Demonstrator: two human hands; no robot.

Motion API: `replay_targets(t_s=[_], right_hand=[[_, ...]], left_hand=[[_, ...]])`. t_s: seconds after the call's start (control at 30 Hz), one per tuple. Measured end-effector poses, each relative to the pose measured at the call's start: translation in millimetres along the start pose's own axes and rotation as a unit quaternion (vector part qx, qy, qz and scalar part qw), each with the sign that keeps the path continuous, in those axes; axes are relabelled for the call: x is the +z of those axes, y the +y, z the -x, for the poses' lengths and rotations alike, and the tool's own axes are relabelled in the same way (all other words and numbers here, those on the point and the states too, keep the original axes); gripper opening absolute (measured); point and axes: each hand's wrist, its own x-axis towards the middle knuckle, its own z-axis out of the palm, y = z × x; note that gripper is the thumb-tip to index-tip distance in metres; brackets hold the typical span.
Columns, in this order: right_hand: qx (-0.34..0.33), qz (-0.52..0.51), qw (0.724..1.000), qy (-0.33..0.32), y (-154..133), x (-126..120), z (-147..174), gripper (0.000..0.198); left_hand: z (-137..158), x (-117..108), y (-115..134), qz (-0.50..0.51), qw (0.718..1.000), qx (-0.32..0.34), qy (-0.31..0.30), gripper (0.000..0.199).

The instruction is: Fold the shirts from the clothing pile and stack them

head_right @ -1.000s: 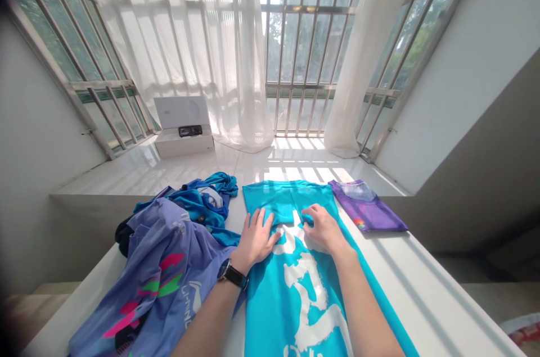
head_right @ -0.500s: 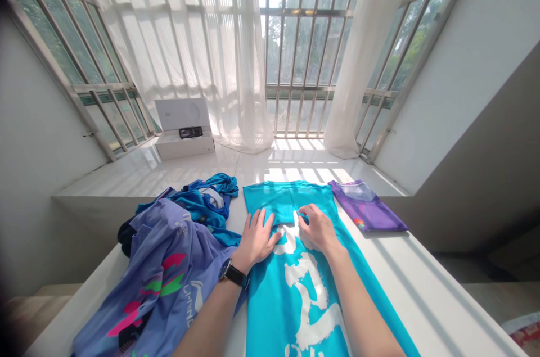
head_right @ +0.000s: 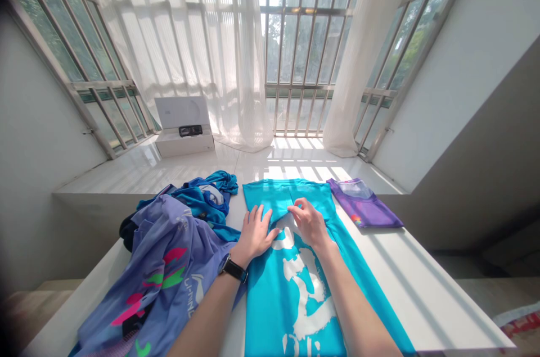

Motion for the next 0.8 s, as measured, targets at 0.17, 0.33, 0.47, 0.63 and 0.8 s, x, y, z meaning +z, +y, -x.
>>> replay_targets(t_s=[0.17, 0.33, 0.47, 0.63, 0.8], right_hand=[[0.023, -0.005, 0.998, -0.05, 1.1, -8.4, 2.7, 0.028], [0.051, -0.006, 0.998, -0.034, 3.7, -13.1, -0.9, 0.033], [0.065, -0.009, 0.997, -0.038, 2.2, -0.9, 1.7, 0.046], [0.047, 0.024, 0.987, -0.151, -5.7, 18.4, 11.1, 0.056], [0.061, 0.068, 0.979, -0.183, -7.4, 22.8, 9.9, 0.065]], left_hand=[[1.8, -0.4, -0.7, -0.004, 1.0, -0.003, 0.004, 0.065], [3.7, 3.7, -1.0, -0.021, 0.999, 0.005, 0.026, 0.061], [6.0, 6.1, 0.2, -0.033, 0.998, 0.014, 0.042, 0.062], [7.2, 3.5, 2.4, -0.03, 0.999, 0.008, 0.038, 0.065], [3.7, -4.5, 7.4, -0.02, 0.998, 0.01, 0.051, 0.064]])
